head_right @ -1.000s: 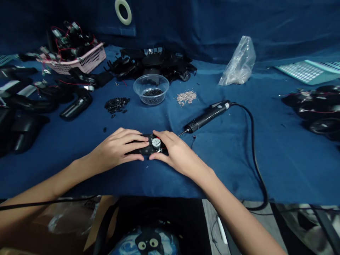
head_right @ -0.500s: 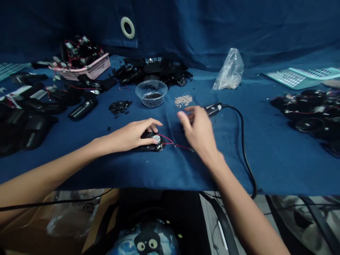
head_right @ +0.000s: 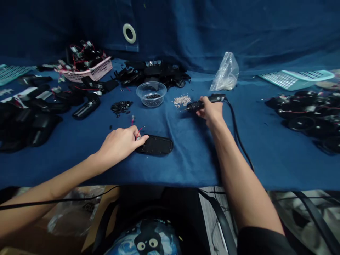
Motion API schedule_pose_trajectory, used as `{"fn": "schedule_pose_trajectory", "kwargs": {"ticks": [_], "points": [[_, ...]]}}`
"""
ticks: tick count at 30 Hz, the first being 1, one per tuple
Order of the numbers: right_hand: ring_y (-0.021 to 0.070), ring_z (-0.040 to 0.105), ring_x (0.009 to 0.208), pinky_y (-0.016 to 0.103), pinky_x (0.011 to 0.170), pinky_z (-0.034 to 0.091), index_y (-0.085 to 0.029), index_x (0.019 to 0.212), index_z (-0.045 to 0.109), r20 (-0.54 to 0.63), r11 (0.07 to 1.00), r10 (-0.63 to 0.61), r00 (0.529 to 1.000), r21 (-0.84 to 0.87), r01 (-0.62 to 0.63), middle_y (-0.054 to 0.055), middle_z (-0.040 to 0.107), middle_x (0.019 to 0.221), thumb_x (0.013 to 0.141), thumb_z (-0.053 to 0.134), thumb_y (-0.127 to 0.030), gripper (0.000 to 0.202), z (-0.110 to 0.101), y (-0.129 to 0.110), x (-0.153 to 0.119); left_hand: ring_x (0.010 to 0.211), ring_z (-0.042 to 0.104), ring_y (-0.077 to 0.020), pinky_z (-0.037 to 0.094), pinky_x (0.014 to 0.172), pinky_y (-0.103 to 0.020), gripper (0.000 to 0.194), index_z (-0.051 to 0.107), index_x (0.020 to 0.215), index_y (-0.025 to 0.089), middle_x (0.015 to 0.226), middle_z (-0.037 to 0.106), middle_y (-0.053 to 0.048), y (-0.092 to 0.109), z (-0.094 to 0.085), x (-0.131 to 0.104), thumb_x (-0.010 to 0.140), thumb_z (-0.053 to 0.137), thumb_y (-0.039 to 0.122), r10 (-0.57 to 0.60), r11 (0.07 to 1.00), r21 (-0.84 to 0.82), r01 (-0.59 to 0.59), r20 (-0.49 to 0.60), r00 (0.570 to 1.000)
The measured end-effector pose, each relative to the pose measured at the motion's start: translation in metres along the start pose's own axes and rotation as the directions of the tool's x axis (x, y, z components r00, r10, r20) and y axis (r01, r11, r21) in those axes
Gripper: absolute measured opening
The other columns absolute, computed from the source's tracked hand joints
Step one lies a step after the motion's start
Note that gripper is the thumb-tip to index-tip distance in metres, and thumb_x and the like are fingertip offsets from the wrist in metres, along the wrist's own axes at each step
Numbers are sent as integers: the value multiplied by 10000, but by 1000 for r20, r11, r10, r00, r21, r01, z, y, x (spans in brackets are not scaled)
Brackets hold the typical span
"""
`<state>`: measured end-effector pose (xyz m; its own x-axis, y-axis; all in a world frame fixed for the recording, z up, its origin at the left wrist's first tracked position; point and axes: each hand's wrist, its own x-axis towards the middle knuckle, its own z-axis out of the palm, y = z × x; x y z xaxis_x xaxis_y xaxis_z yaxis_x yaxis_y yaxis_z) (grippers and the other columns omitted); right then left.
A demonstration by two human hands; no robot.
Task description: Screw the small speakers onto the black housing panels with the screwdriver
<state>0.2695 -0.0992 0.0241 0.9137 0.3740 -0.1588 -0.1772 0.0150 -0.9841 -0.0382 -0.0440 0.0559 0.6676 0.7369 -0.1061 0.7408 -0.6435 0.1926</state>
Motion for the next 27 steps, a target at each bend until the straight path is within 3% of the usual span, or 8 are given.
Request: {"fn": "schedule_pose_trajectory", "kwargs": {"ticks": [2, 4, 7, 10, 12, 14, 24, 27], "points": [[109, 488, 425, 212, 374, 394, -156, 823, 551, 14, 999, -11, 1000, 51, 10, -23, 479, 508, 800, 601, -248, 107, -3, -5, -7, 651, 629, -248, 405, 621, -304, 536, 605, 845, 188, 663, 628, -62, -3, -4, -7, 873, 389, 678, 13, 995, 102, -4, -85, 996], [94, 489, 443, 192, 381, 364, -169, 771, 530, 41, 993, -2, 999, 116, -3, -18, 476, 521, 815, 581, -284, 133, -6, -8, -15, 727, 628, -251, 416, 689, -325, 534, 593, 873, 172, 718, 633, -71, -9, -11, -11, 881, 397, 669, 78, 988, 149, -44, -233, 969], [69, 444, 437, 177, 372, 317, -193, 740, 472, 92, 975, 42, 995, 214, -61, -28, 463, 555, 823, 550, -317, 168, -8, -7, -25, 956, 590, -266, 406, 825, -349, 488, 572, 1001, 139, 978, 635, -114, -16, -18, -10, 870, 507, 605, 310, 948, 198, -249, -395, 865], [60, 398, 425, 175, 363, 296, -196, 699, 433, 142, 957, 87, 986, 262, -122, -33, 436, 556, 819, 535, -334, 209, -5, -3, -30, 1100, 534, -255, 383, 922, -356, 582, 531, 1182, 161, 1197, 579, -101, -21, -17, -1, 830, 562, 623, 541, 841, 121, -528, -219, 812], [62, 407, 433, 178, 366, 305, -188, 693, 443, 170, 954, 94, 981, 268, -138, -24, 446, 563, 805, 551, -331, 212, -3, -2, -33, 1113, 529, -236, 370, 967, -353, 632, 501, 1263, 188, 1231, 570, -71, -23, -12, 4, 812, 589, 622, 585, 811, 14, -585, -54, 809], [63, 413, 435, 181, 369, 322, -183, 693, 452, 189, 955, 88, 978, 264, -137, -20, 454, 563, 792, 571, -325, 210, -1, -1, -36, 1115, 523, -232, 367, 986, -345, 619, 490, 1298, 201, 1225, 576, -52, -24, -5, 7, 817, 620, 569, 565, 825, -58, -562, 31, 825], [74, 461, 432, 172, 355, 366, -176, 737, 495, 252, 970, 94, 963, 194, -145, -16, 499, 566, 742, 650, -351, 234, 9, 7, -45, 1094, 527, -221, 412, 981, -337, 611, 476, 1288, 197, 1217, 570, -41, -26, 22, 4, 817, 618, 558, 485, 854, -185, -486, -57, 873], [68, 437, 422, 167, 350, 357, -186, 725, 464, 269, 949, 148, 952, 232, -213, -19, 494, 554, 787, 608, -410, 274, 13, 6, -48, 1154, 510, -232, 379, 1030, -363, 616, 450, 1311, 190, 1246, 566, -55, -20, 28, 5, 836, 588, 558, 496, 848, -145, -509, -120, 860]]}}
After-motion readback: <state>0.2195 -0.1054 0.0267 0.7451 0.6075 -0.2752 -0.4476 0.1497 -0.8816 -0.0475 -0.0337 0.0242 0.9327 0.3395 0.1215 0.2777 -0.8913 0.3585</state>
